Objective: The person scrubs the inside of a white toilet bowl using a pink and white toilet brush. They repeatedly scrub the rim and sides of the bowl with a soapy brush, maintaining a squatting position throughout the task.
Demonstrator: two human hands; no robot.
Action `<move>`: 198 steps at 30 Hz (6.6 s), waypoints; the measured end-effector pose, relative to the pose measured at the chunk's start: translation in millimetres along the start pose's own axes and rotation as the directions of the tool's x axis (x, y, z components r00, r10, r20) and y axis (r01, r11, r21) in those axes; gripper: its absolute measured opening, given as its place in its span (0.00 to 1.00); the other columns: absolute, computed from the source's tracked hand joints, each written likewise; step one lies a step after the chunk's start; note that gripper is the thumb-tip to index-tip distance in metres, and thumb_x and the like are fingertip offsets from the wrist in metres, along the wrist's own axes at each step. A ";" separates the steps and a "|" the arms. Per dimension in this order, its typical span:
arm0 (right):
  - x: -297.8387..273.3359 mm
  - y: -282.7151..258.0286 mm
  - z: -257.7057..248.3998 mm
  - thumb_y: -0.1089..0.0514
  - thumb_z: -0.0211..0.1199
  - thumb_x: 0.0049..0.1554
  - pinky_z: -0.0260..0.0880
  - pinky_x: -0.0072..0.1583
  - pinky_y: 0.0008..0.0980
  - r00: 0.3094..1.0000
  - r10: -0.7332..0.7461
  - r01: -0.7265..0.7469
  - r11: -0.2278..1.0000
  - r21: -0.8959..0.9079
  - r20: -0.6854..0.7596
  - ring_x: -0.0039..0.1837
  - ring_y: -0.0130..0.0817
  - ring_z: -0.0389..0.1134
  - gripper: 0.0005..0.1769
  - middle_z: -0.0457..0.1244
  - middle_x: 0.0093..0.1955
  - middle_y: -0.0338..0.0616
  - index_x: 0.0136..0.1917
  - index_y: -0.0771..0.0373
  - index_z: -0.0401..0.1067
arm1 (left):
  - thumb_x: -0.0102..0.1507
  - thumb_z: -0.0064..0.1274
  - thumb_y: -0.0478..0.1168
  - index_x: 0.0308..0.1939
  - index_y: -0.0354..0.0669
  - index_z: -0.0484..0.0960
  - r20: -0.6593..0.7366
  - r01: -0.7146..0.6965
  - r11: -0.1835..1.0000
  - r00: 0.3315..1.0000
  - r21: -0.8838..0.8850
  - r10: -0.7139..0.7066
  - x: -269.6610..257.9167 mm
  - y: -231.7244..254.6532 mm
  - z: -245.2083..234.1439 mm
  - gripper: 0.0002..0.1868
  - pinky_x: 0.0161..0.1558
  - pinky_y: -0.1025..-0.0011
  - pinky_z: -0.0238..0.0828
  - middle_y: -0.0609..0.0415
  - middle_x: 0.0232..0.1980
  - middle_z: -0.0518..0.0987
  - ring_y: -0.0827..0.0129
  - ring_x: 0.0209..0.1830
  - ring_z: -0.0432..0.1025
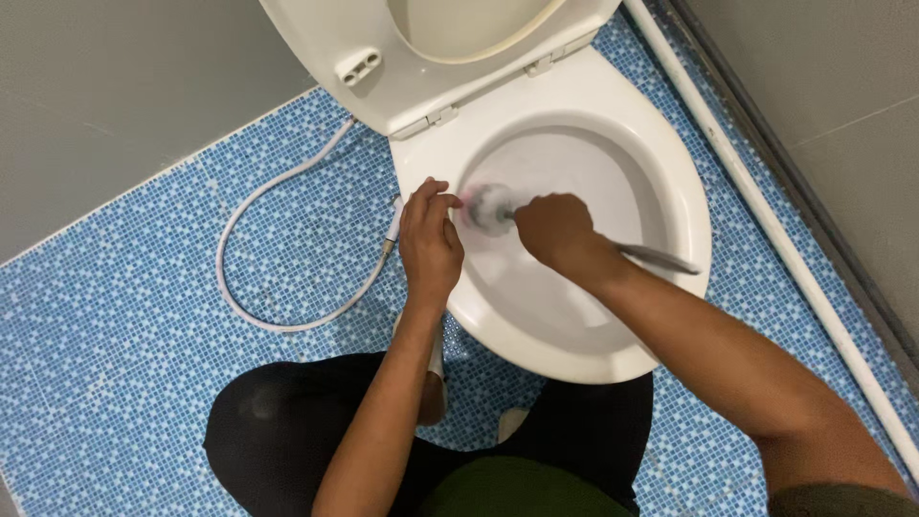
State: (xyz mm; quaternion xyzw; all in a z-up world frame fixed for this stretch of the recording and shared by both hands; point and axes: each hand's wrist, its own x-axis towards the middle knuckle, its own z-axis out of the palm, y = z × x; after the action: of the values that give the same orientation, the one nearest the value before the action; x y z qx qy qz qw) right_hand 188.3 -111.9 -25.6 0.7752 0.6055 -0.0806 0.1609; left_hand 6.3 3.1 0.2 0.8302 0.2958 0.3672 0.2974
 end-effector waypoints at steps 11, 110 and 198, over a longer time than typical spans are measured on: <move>-11.5 -6.4 -6.6 0.59 0.58 0.56 0.68 0.37 0.43 0.999 -0.005 0.012 0.987 0.161 -0.044 0.37 0.43 0.72 0.09 0.70 0.36 0.45 0.42 0.54 0.80 | 0.60 0.45 0.21 0.45 0.39 0.80 0.023 0.023 0.999 0.999 0.023 -0.024 -6.8 1.9 -1.1 0.14 0.67 0.53 0.65 0.47 0.60 0.77 0.47 0.69 0.68; 1.3 18.8 104.3 0.62 0.56 0.58 0.76 0.47 0.45 0.948 -0.123 0.133 0.991 -0.016 0.295 0.50 0.44 0.75 0.12 0.72 0.47 0.48 0.48 0.59 0.80 | 0.66 0.45 0.27 0.49 0.42 0.78 0.061 0.057 0.995 0.997 -0.076 -0.053 -50.4 11.8 -2.6 0.11 0.77 0.47 0.48 0.51 0.53 0.80 0.54 0.72 0.68; -87.9 93.1 6.1 0.64 0.52 0.58 0.75 0.53 0.44 0.751 -0.438 0.562 0.816 -0.131 0.494 0.52 0.45 0.74 0.27 0.70 0.52 0.48 0.67 0.42 0.72 | 0.60 0.55 0.32 0.42 0.48 0.85 0.079 0.101 0.939 0.988 0.330 -0.134 -91.6 79.8 28.3 0.09 0.75 0.48 0.41 0.57 0.45 0.83 0.58 0.69 0.66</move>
State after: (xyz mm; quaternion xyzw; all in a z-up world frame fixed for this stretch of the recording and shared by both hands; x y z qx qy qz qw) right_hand 256.2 -214.2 11.0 0.5137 0.7446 -0.2108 0.3705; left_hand -0.6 -121.4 1.6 0.8660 0.3860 0.2532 0.1923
